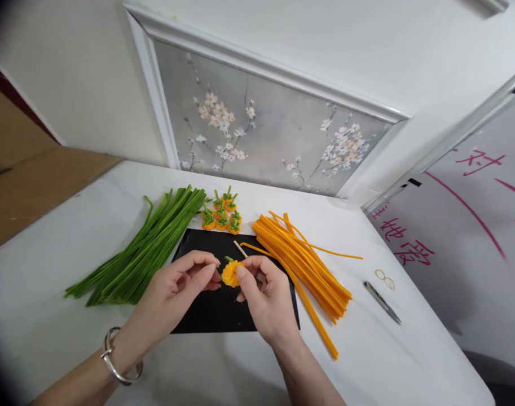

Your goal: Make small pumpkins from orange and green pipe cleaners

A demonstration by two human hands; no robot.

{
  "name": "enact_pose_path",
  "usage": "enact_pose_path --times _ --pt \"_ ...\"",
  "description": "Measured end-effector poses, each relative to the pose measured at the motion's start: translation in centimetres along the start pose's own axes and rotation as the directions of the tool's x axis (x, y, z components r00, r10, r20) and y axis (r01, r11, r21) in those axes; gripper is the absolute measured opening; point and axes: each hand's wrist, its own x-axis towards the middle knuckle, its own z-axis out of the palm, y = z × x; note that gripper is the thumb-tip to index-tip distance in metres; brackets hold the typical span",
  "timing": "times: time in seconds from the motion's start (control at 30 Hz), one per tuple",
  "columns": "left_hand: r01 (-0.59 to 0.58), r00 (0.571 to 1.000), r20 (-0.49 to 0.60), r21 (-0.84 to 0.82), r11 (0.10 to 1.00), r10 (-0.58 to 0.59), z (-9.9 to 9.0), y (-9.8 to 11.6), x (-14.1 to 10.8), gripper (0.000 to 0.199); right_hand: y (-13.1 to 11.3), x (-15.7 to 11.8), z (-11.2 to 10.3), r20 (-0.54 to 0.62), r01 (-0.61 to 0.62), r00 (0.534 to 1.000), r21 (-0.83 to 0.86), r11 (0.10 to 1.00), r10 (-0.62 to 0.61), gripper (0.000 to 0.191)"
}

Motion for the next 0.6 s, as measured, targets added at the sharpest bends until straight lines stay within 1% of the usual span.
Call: enact_pose_path --times 0.1,0.17,0.27,0.33,0.43,0.53,0.6 --pt "0.074 0.997 0.043 -0.063 0.995 -0.071 0.4 -0.1 0.0 0.010 0.4 -0.2 0.2 -0.011 0.057 0.998 -0.045 0.997 -0.058 0.022" --pt "0.123 0.991 0.060 -0.107 0.987 -0.117 0.5 -0.2 0.0 0.011 0.5 -0.1 0.2 0.016 0.081 0.997 -0.075 0.994 -0.080 0.022" --pt "0.195 0.980 0.074 -0.184 0.963 -0.184 0.3 -0.4 0.1 0.015 0.4 0.1 -0.2 0.065 0.047 0.997 -0.047 0.998 -0.044 0.032" --pt "0.211 0.977 0.081 -0.206 0.955 -0.198 0.2 -0.5 0.2 0.016 0.4 0.2 -0.4 0.092 0.001 0.996 -0.009 1.000 0.000 0.037" --pt "0.177 0.983 0.078 -0.140 0.974 -0.167 0.0 -0.7 0.2 0.015 0.4 0.4 -0.5 0.126 -0.046 0.991 0.014 0.999 0.044 0.035" --pt "0.044 0.997 0.065 0.027 0.999 -0.046 0.1 -1.1 0.0 0.016 0.5 0.5 -0.3 0.125 -0.076 0.990 0.031 0.997 0.071 0.032" --pt "-0.054 0.996 0.078 0.131 0.990 0.044 0.2 -1.3 -0.1 0.021 0.6 0.5 -0.2 0.111 -0.084 0.991 0.033 0.996 0.080 0.033"
